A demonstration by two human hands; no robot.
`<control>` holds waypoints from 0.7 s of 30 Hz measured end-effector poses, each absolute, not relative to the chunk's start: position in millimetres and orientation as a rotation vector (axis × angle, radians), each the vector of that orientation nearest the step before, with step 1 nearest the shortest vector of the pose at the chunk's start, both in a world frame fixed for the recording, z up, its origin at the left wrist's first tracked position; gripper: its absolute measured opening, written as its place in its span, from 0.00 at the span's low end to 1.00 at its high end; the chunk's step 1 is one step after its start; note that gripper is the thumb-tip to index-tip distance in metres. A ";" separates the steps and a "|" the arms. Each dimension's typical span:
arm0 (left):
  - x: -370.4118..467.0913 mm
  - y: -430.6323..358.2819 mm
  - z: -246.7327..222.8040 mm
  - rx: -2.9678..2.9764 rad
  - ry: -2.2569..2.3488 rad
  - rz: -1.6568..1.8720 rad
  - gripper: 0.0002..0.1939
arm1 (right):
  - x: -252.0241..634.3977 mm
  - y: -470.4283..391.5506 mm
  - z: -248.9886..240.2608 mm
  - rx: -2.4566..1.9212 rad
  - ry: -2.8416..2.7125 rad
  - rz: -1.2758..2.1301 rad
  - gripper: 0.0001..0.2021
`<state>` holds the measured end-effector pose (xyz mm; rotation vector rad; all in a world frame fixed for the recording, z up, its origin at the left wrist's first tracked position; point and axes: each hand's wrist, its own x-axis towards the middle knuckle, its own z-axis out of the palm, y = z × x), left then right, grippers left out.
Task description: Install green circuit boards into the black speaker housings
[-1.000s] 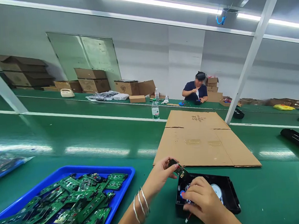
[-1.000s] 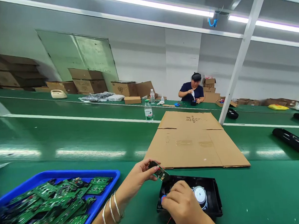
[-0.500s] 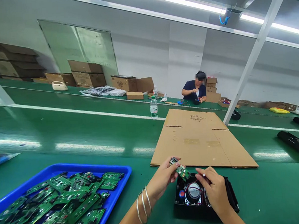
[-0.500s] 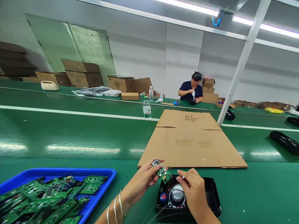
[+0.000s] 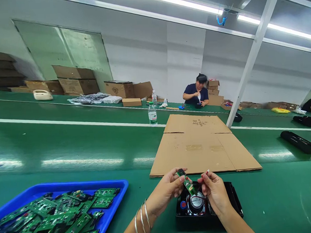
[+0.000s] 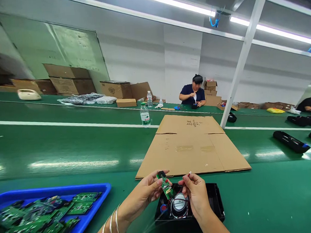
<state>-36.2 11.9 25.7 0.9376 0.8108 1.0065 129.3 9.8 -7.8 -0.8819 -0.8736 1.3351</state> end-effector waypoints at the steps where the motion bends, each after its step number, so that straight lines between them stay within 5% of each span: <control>1: -36.2 12.0 24.8 0.948 0.813 1.001 0.29 | 129.6 8.1 -6.6 -0.908 -0.907 1.312 0.16; 11: -36.4 6.1 27.9 1.301 0.936 0.915 0.31 | 124.5 -19.6 16.3 -1.125 -1.978 0.377 0.12; 21: -39.7 3.1 29.4 1.450 0.936 0.841 0.28 | 121.4 -19.9 7.7 -1.138 -1.999 0.167 0.13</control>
